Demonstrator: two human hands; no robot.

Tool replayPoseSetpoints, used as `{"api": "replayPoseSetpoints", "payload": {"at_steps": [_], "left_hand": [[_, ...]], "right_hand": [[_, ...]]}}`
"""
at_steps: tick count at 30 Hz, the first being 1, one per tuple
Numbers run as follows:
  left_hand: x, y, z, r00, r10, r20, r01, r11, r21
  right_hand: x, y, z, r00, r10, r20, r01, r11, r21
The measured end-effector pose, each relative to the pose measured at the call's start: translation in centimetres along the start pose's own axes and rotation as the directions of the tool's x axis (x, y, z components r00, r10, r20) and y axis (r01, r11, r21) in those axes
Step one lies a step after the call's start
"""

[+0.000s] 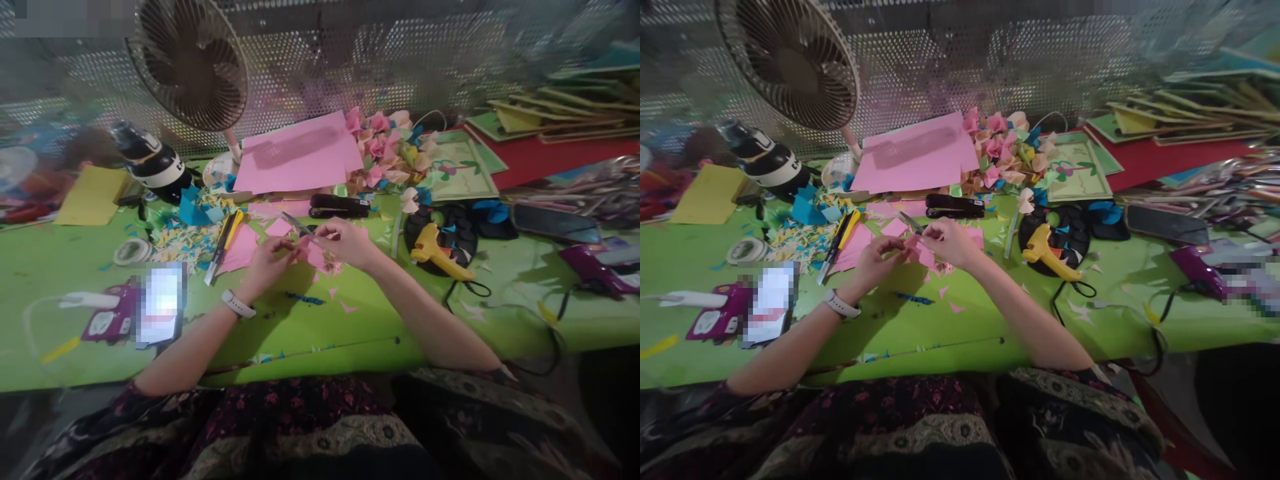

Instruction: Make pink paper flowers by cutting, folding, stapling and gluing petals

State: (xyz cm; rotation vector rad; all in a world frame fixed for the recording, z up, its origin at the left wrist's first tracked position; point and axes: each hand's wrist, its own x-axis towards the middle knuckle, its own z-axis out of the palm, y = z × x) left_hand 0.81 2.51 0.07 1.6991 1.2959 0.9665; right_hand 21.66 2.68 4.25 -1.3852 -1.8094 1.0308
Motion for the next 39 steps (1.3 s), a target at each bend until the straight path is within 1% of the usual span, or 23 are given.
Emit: {"api": "replayPoseSetpoints", "payload": {"at_steps": [1, 2, 4, 5, 7, 9, 13, 16, 18, 22, 25, 27, 31, 37, 39], "left_hand": [[-0.2, 0.4, 0.1, 0.999, -0.044, 0.026, 0.046, 0.993, -0.109], [-0.4, 0.8, 0.1, 0.994, -0.084, 0.077, 0.098, 0.973, -0.209], [-0.8, 1.4, 0.1, 0.98, -0.144, 0.134, 0.186, 0.901, -0.391], [-1.0, 1.7, 0.1, 0.971, -0.175, 0.166, 0.232, 0.862, -0.451], [-1.2, 2.0, 0.0, 0.945, -0.241, 0.219, 0.322, 0.795, -0.514], [-1.4, 1.8, 0.0, 0.932, -0.284, 0.223, 0.361, 0.761, -0.54], [-1.6, 0.9, 0.2, 0.927, -0.297, 0.229, 0.375, 0.732, -0.569], [-1.8, 0.3, 0.2, 0.919, -0.295, 0.262, 0.394, 0.729, -0.561], [-1.9, 0.2, 0.2, 0.916, -0.291, 0.276, 0.399, 0.737, -0.546], [-2.1, 0.5, 0.1, 0.908, -0.289, 0.303, 0.414, 0.728, -0.546], [-2.3, 0.6, 0.2, 0.902, -0.286, 0.322, 0.427, 0.7, -0.573], [-2.4, 0.6, 0.2, 0.903, -0.264, 0.339, 0.423, 0.686, -0.592], [-2.7, 0.8, 0.1, 0.907, -0.202, 0.369, 0.403, 0.67, -0.624], [-2.6, 0.7, 0.2, 0.899, -0.265, 0.348, 0.432, 0.666, -0.608], [-2.5, 0.7, 0.3, 0.906, -0.268, 0.327, 0.418, 0.677, -0.606]], "right_hand": [[0.0, 0.0, 0.0, 1.0, 0.002, 0.006, -0.002, 1.0, 0.005], [0.0, -0.1, 0.0, 0.999, 0.012, 0.029, -0.012, 1.0, 0.014], [-0.2, -0.2, 0.2, 0.994, 0.047, 0.099, -0.05, 0.999, 0.02], [-0.3, -0.3, 0.4, 0.99, 0.064, 0.126, -0.066, 0.998, 0.016], [-0.5, -0.4, 0.8, 0.986, 0.084, 0.144, -0.087, 0.996, 0.015], [-0.7, -0.3, 1.2, 0.985, 0.097, 0.143, -0.104, 0.994, 0.038], [-1.3, 0.2, 1.9, 0.978, 0.136, 0.16, -0.157, 0.98, 0.124], [-1.7, 0.4, 2.0, 0.972, 0.154, 0.177, -0.188, 0.963, 0.194], [-1.9, 0.5, 2.0, 0.978, 0.146, 0.148, -0.176, 0.96, 0.217], [-2.1, 0.5, 2.1, 0.993, 0.109, 0.05, -0.117, 0.978, 0.173], [-2.2, 0.5, 2.3, 0.994, 0.106, 0.013, -0.107, 0.979, 0.175], [-2.3, 0.4, 2.4, 0.994, 0.11, -0.01, -0.106, 0.976, 0.189], [-2.5, 0.4, 2.6, 0.996, 0.09, -0.007, -0.087, 0.976, 0.2], [-2.7, 0.5, 2.9, 0.999, 0.037, -0.01, -0.036, 0.994, 0.105], [-2.7, 0.5, 2.8, 0.999, 0.043, -0.017, -0.041, 0.993, 0.114]]}}
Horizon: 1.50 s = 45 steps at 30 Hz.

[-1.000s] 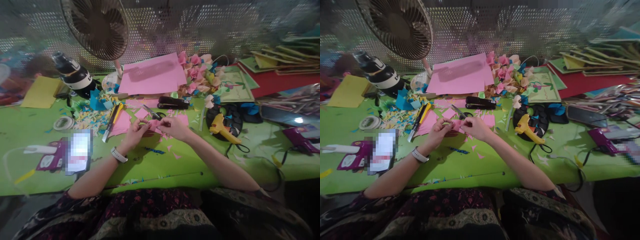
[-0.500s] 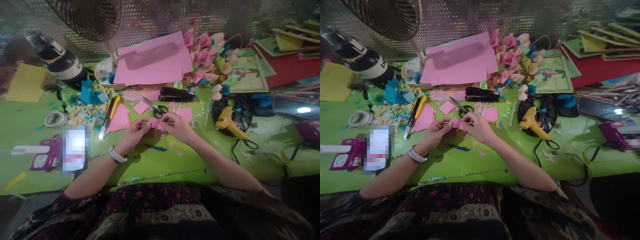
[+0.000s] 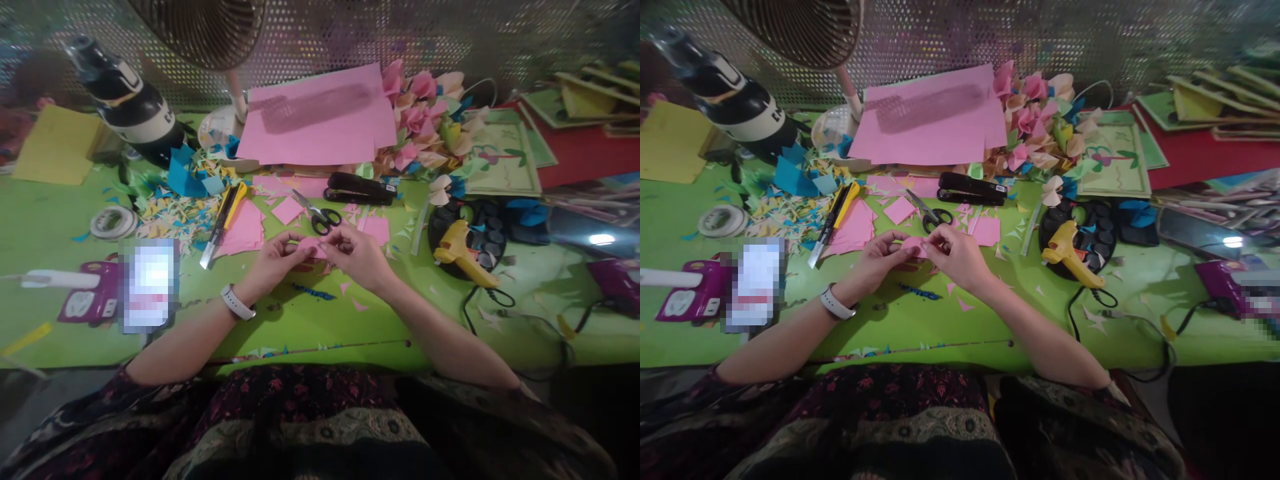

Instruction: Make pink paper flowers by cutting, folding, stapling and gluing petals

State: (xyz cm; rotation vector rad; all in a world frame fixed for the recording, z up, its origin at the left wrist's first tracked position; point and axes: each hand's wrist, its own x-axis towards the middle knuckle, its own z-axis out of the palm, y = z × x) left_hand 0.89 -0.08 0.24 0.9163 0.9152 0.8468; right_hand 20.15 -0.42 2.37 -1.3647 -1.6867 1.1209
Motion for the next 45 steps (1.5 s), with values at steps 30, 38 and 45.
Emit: {"api": "replayPoseSetpoints", "payload": {"at_steps": [30, 38, 45], "left_hand": [[0.1, 1.8, -0.8, 0.999, -0.031, -0.027, 0.035, 0.984, 0.177], [0.1, 1.8, -0.9, 0.999, -0.047, 0.002, 0.045, 0.978, 0.203], [0.1, 2.0, -0.9, 0.999, -0.043, 0.005, 0.042, 0.981, 0.188]], "right_hand": [[0.9, 0.6, -1.1, 0.993, 0.083, 0.083, -0.102, 0.961, 0.256], [0.9, 1.6, -0.8, 0.997, 0.066, 0.041, -0.075, 0.961, 0.267], [1.0, 1.4, -0.5, 0.998, 0.064, 0.028, -0.069, 0.961, 0.268]]}}
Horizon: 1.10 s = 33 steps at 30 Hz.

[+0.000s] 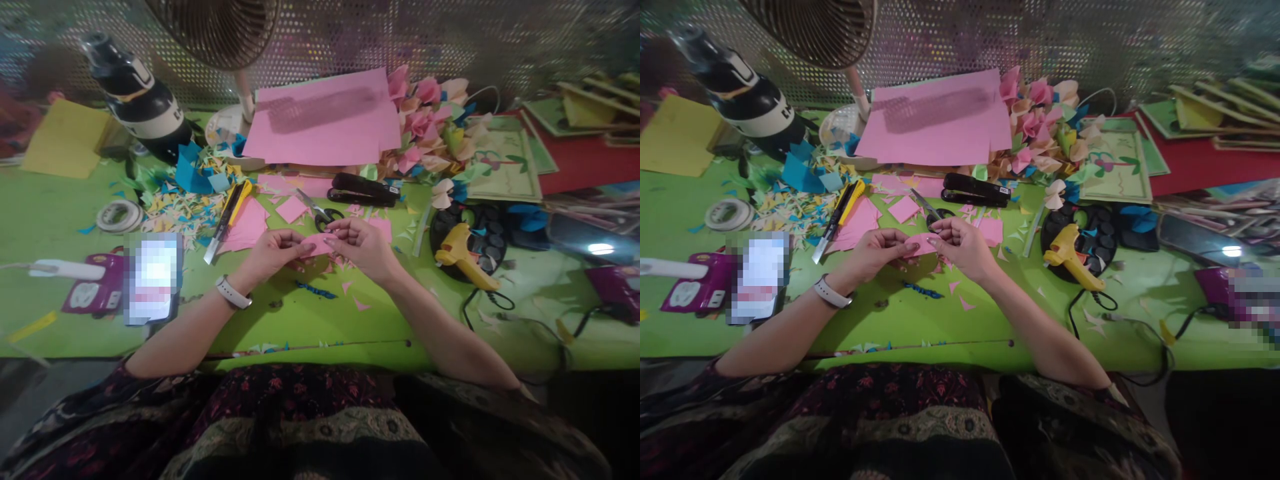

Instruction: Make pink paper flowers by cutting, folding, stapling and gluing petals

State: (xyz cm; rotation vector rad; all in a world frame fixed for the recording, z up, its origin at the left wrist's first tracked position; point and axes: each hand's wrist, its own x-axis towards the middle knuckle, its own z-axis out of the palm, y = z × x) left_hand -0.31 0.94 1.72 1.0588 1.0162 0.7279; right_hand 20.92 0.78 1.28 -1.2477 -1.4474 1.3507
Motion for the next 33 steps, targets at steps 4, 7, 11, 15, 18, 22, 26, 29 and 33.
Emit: {"api": "replayPoseSetpoints", "payload": {"at_steps": [4, 7, 11, 15, 18, 22, 26, 29, 33], "left_hand": [[-0.1, 0.2, 0.1, 1.0, -0.001, -0.004, 0.001, 1.0, -0.013], [0.0, 0.3, 0.0, 1.0, -0.008, 0.0, 0.008, 1.0, -0.028], [0.2, 0.2, -0.2, 1.0, -0.022, 0.001, 0.022, 0.999, -0.034], [0.2, 0.2, -0.2, 1.0, -0.018, 0.006, 0.018, 0.999, -0.04], [0.1, 0.2, -0.2, 1.0, -0.023, 0.015, 0.024, 0.998, -0.058], [0.2, 0.2, -0.2, 1.0, -0.021, 0.019, 0.023, 0.998, -0.062], [0.4, 0.1, -0.4, 1.0, -0.023, 0.016, 0.024, 0.996, -0.081], [0.6, 0.1, -0.8, 1.0, -0.022, 0.003, 0.022, 0.996, -0.09], [0.8, 0.1, -1.3, 0.999, -0.029, -0.02, 0.027, 0.996, -0.09]], "right_hand": [[0.0, 0.1, -0.1, 1.0, -0.005, -0.008, 0.005, 1.0, 0.0], [0.1, 0.3, -0.1, 1.0, -0.015, -0.015, 0.015, 1.0, -0.004], [0.2, 0.5, 0.0, 1.0, -0.013, -0.016, 0.013, 1.0, -0.009], [0.3, 0.4, 0.1, 1.0, -0.006, -0.028, 0.007, 1.0, 0.028], [0.3, 0.1, 0.1, 1.0, 0.012, -0.026, -0.011, 0.999, 0.033], [0.3, 0.0, 0.0, 0.999, 0.035, -0.009, -0.035, 0.999, 0.016], [0.5, -0.3, -0.3, 0.999, 0.034, -0.006, -0.034, 0.999, -0.003], [0.9, -0.8, -1.4, 0.999, 0.006, -0.041, -0.009, 0.997, -0.077], [2.7, -1.7, -4.2, 0.969, -0.16, -0.19, 0.09, 0.939, -0.333]]}}
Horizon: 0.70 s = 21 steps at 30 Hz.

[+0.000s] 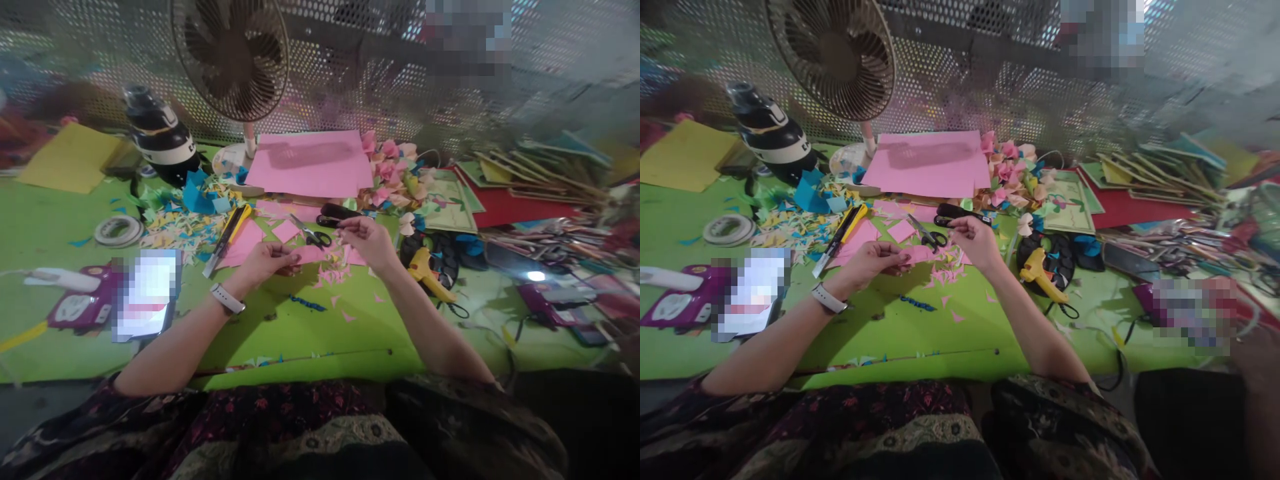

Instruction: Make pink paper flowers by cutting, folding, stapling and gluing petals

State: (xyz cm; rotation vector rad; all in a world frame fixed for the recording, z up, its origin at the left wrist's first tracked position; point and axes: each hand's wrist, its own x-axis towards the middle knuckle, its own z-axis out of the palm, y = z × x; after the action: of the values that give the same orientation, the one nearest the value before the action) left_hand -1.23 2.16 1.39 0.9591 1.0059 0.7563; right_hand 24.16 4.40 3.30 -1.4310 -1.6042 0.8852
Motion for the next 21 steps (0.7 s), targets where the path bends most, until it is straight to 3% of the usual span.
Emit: {"api": "replayPoseSetpoints", "payload": {"at_steps": [2, 4, 7, 10, 14, 17, 21], "left_hand": [[0.2, 0.0, -0.2, 1.0, 0.0, -0.011, 0.0, 1.0, -0.011], [0.4, 0.1, -0.5, 1.0, 0.009, -0.02, -0.01, 1.0, -0.025], [0.8, 0.2, -1.1, 0.998, 0.032, -0.045, -0.033, 0.999, -0.038], [1.2, 0.6, -1.8, 0.994, 0.039, -0.103, -0.044, 0.998, -0.046], [1.0, 1.6, -2.4, 0.981, 0.008, -0.195, -0.015, 0.999, -0.034], [0.7, 2.5, -2.8, 0.966, -0.02, -0.258, 0.017, 1.0, -0.015], [0.3, 3.3, -3.3, 0.956, 0.041, -0.29, -0.06, 0.997, -0.055]], "right_hand": [[1.8, 0.4, -1.2, 0.99, -0.11, -0.09, 0.079, 0.952, -0.295], [3.8, 1.0, -2.1, 0.976, -0.213, -0.053, 0.142, 0.799, -0.584], [6.2, 2.1, -2.6, 0.986, -0.123, 0.115, 0.167, 0.637, -0.753], [7.4, 2.8, -2.5, 0.976, -0.042, 0.212, 0.194, 0.599, -0.777], [6.7, 2.3, -2.4, 0.965, -0.124, 0.231, 0.259, 0.585, -0.768], [5.0, 0.7, -2.7, 0.957, -0.213, 0.196, 0.287, 0.596, -0.75], [1.3, -1.7, -2.4, 0.94, -0.258, 0.223, 0.341, 0.675, -0.654]]}}
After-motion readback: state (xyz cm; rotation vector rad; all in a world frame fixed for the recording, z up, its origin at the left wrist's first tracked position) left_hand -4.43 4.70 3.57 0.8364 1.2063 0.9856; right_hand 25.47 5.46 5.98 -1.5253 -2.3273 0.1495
